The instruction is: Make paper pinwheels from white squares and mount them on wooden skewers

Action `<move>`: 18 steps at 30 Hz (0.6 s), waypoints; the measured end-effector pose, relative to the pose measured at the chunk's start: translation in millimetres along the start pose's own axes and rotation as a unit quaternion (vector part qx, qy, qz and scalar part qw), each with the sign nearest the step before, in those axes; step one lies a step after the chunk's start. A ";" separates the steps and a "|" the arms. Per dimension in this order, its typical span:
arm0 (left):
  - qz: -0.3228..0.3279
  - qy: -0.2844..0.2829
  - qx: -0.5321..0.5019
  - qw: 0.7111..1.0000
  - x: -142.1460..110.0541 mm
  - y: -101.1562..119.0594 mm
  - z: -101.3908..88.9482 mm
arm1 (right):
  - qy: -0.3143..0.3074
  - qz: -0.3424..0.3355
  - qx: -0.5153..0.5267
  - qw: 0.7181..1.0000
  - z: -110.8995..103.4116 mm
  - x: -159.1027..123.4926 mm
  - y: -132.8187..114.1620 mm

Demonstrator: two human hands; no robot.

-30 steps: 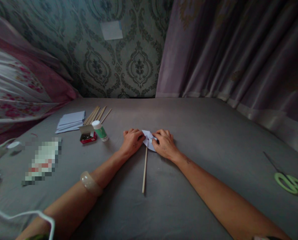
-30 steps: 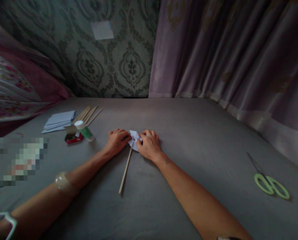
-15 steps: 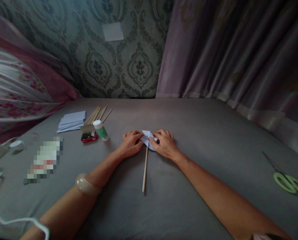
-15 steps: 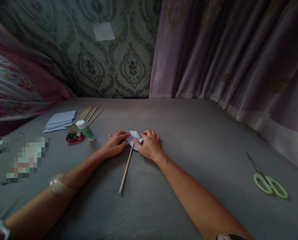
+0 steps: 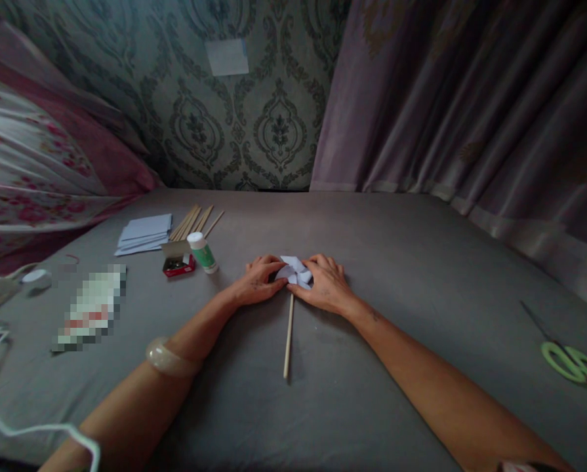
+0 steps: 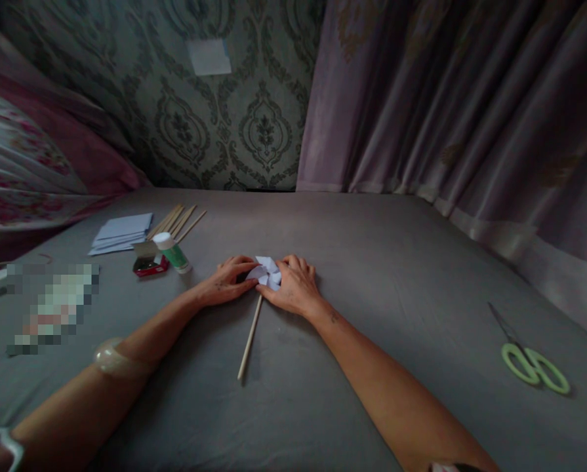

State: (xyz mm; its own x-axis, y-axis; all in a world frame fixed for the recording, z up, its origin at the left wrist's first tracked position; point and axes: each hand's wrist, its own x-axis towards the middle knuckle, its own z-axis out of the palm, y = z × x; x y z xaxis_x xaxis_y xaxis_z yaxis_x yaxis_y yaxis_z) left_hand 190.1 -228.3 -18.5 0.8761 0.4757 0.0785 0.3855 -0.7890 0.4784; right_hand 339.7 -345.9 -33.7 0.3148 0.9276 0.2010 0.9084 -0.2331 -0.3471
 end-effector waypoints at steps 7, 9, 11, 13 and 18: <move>-0.010 0.004 -0.005 1.000 0.4 2.9 -0.4 | 0.012 0.003 -0.001 1.000 -1.1 -0.4 -2.2; -0.016 0.011 -0.007 1.000 1.0 3.0 1.0 | 0.016 0.002 -0.001 1.000 -0.6 -0.5 -2.5; -0.023 0.014 -0.006 1.000 1.6 3.3 2.5 | 0.019 0.001 -0.001 1.000 -0.1 -0.5 -2.3; -0.032 0.020 -0.003 0.999 2.2 3.7 3.8 | 0.020 0.001 -0.002 1.000 0.3 -0.3 -2.0; -0.035 0.032 -0.002 0.999 3.3 4.0 5.7 | 0.021 0.002 -0.007 1.000 2.9 -0.1 -2.8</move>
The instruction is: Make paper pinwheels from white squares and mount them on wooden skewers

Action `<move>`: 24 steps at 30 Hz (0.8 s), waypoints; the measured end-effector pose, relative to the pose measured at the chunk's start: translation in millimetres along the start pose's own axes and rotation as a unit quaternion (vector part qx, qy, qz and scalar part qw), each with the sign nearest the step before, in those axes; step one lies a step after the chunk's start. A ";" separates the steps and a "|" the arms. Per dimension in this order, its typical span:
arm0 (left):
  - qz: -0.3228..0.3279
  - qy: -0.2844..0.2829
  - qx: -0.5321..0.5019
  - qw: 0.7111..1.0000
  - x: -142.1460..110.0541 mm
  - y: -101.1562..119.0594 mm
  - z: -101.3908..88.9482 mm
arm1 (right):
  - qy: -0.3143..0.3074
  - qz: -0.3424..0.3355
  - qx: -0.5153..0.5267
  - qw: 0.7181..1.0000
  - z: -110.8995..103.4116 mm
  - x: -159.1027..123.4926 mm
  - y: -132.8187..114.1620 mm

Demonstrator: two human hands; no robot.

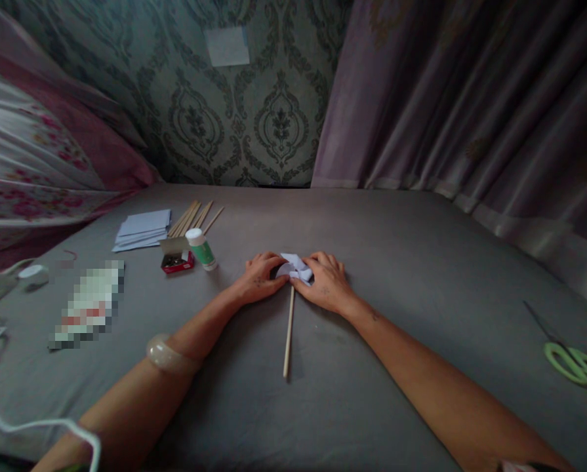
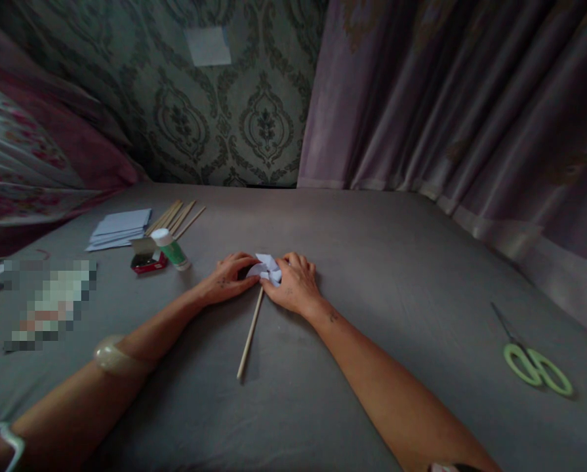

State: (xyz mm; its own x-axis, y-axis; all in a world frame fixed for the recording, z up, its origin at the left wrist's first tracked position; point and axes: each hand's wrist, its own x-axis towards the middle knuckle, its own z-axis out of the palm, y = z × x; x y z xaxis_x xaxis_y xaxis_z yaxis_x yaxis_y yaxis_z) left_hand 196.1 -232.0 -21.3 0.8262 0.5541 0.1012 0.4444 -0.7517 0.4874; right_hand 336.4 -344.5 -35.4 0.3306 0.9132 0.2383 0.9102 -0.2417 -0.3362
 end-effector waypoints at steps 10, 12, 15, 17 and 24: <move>-0.063 0.079 0.003 0.995 -3.6 3.6 -11.8 | -0.087 -0.031 0.134 0.987 -24.9 13.0 24.0; -0.084 0.141 0.040 0.986 -9.7 14.7 -19.6 | -0.107 -0.064 0.179 0.976 -31.9 16.0 33.0; -0.079 0.085 0.054 0.992 -22.4 34.1 -26.0 | -0.116 -0.116 0.202 0.966 -35.7 17.9 41.6; -0.070 -0.020 0.073 0.995 -30.3 43.0 -23.6 | -0.119 -0.128 0.204 0.963 -34.9 18.0 43.8; -0.023 -0.096 0.138 0.986 -38.4 43.9 -10.8 | -0.137 -0.103 0.206 0.963 -30.6 19.0 45.2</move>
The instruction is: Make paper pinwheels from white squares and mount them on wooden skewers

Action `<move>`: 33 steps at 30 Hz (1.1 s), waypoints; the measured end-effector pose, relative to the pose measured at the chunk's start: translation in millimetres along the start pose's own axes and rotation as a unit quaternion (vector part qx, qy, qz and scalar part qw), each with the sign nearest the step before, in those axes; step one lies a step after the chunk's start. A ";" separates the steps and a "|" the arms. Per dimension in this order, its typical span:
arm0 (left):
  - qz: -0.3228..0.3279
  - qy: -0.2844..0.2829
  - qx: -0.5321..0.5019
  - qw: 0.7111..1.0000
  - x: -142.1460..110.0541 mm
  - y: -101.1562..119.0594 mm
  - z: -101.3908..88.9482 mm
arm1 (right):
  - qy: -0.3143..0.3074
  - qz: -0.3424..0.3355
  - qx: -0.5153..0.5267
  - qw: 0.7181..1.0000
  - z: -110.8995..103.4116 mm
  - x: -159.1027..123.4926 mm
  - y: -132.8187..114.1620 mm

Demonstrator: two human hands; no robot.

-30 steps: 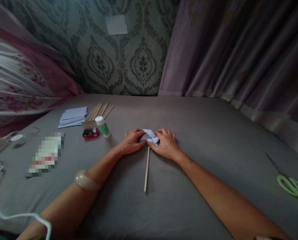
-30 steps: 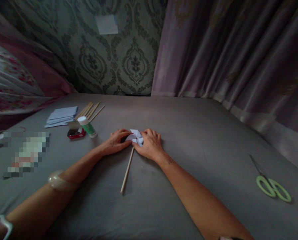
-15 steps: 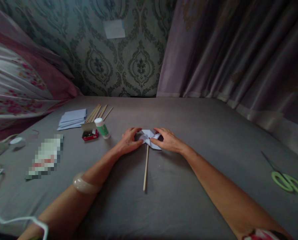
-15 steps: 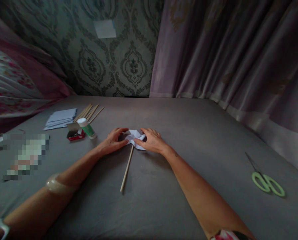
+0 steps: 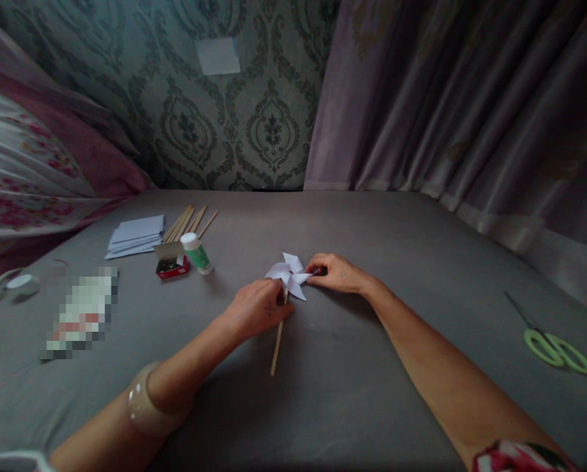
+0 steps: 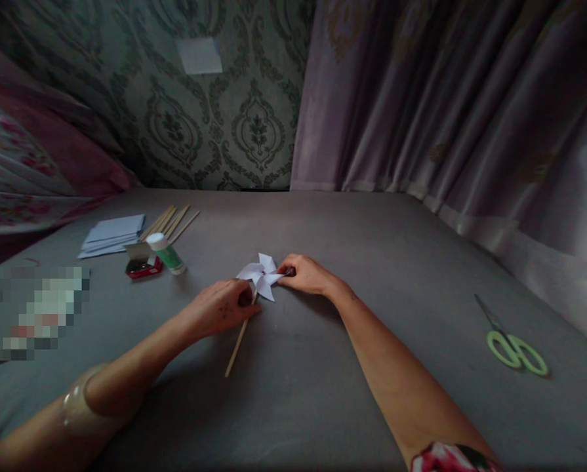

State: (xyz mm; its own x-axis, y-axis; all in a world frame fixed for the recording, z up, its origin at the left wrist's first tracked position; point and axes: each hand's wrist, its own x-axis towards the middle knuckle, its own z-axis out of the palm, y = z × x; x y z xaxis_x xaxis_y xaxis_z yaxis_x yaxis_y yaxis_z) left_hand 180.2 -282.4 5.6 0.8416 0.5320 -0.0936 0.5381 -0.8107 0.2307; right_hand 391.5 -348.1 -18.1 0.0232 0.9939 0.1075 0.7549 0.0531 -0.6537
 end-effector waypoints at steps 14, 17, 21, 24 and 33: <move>0.017 0.040 0.004 0.999 8.1 -19.7 3.3 | 0.054 0.035 -0.032 0.997 20.9 1.3 -12.1; 0.029 0.034 0.004 0.999 10.1 -16.9 5.9 | 0.068 0.042 -0.031 0.996 23.5 1.3 -11.9; 0.025 0.037 -0.004 0.999 10.9 -15.6 5.8 | 0.082 0.045 -0.036 0.995 26.3 2.1 -10.9; 0.024 0.035 -0.005 0.999 11.9 -17.0 7.0 | 0.086 0.047 -0.049 0.994 27.7 2.8 -10.3; 0.027 0.046 -0.003 0.999 13.9 -21.2 11.7 | 0.090 0.053 -0.018 0.994 29.2 2.3 -11.9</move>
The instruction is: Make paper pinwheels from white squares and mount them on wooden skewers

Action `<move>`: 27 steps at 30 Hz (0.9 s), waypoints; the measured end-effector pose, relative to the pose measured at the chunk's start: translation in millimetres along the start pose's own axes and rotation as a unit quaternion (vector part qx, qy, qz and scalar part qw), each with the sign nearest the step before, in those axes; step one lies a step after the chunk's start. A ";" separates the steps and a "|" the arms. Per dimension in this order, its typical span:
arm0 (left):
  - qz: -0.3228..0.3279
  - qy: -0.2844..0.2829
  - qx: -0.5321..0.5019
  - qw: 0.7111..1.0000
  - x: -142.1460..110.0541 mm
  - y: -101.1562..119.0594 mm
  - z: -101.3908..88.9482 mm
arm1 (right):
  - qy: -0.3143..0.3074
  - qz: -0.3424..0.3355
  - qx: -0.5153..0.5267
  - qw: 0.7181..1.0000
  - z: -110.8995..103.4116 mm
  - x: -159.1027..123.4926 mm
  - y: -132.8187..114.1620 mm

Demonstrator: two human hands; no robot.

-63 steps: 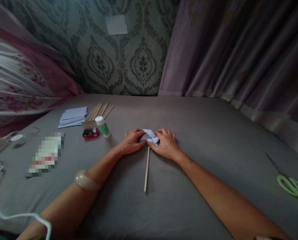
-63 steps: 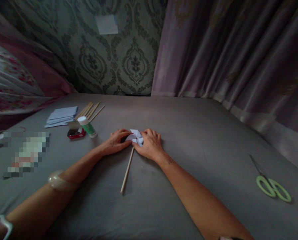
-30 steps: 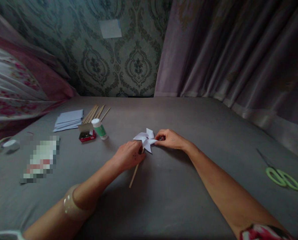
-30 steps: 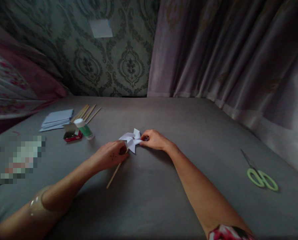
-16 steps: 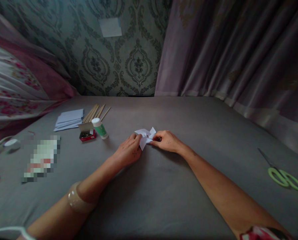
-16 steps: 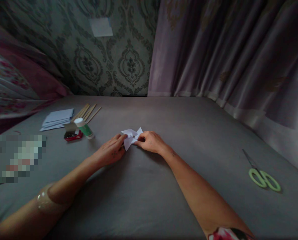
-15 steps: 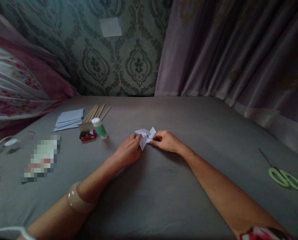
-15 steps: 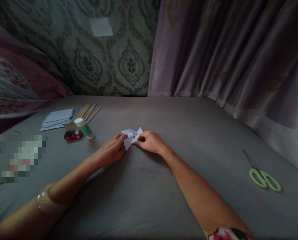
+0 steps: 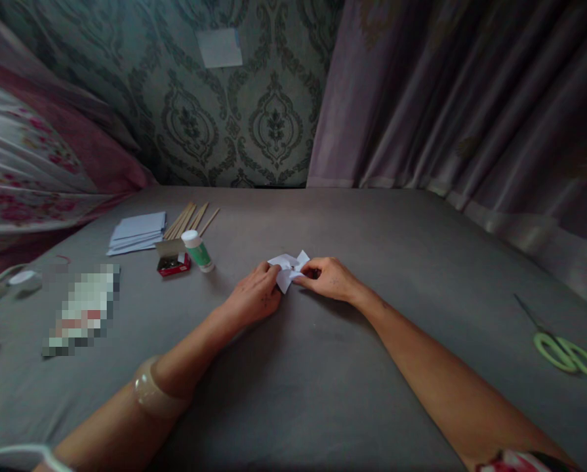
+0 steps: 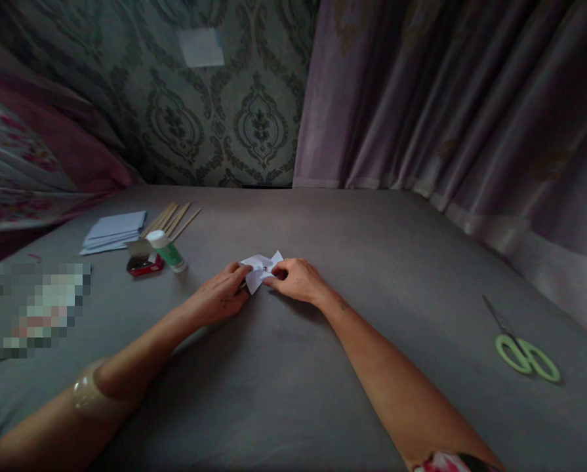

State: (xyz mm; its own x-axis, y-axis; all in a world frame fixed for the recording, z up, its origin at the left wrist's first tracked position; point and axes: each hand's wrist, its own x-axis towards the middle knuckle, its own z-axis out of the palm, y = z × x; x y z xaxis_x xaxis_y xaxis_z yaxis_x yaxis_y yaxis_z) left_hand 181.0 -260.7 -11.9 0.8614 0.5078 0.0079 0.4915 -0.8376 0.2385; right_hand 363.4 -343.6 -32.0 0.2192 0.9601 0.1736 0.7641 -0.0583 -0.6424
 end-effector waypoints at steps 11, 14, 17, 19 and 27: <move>0.000 0.007 -0.011 1.000 1.5 -3.9 3.8 | 0.001 0.005 0.170 0.985 9.3 4.3 9.4; -0.001 0.005 -0.012 1.000 1.2 -3.5 2.5 | 0.007 0.012 0.179 0.984 9.5 5.1 10.4; -0.001 -0.004 -0.014 1.000 0.7 -2.4 0.5 | 0.011 0.015 0.176 0.984 9.5 5.3 10.1; 0.000 -0.005 -0.015 1.000 0.8 -2.7 0.5 | 0.012 0.019 0.172 0.985 9.5 5.3 9.6; 0.002 -0.001 -0.014 1.000 1.7 -4.3 1.9 | 0.023 0.020 0.120 0.992 8.3 4.7 5.9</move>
State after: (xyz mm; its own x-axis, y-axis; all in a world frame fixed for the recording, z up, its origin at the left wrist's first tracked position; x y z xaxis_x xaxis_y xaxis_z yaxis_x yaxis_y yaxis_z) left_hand 180.6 -256.6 -14.8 0.8632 0.5048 0.0071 0.4850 -0.8331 0.2659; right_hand 363.9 -337.2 -41.2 0.2782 0.9446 0.1742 0.5893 -0.0247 -0.8075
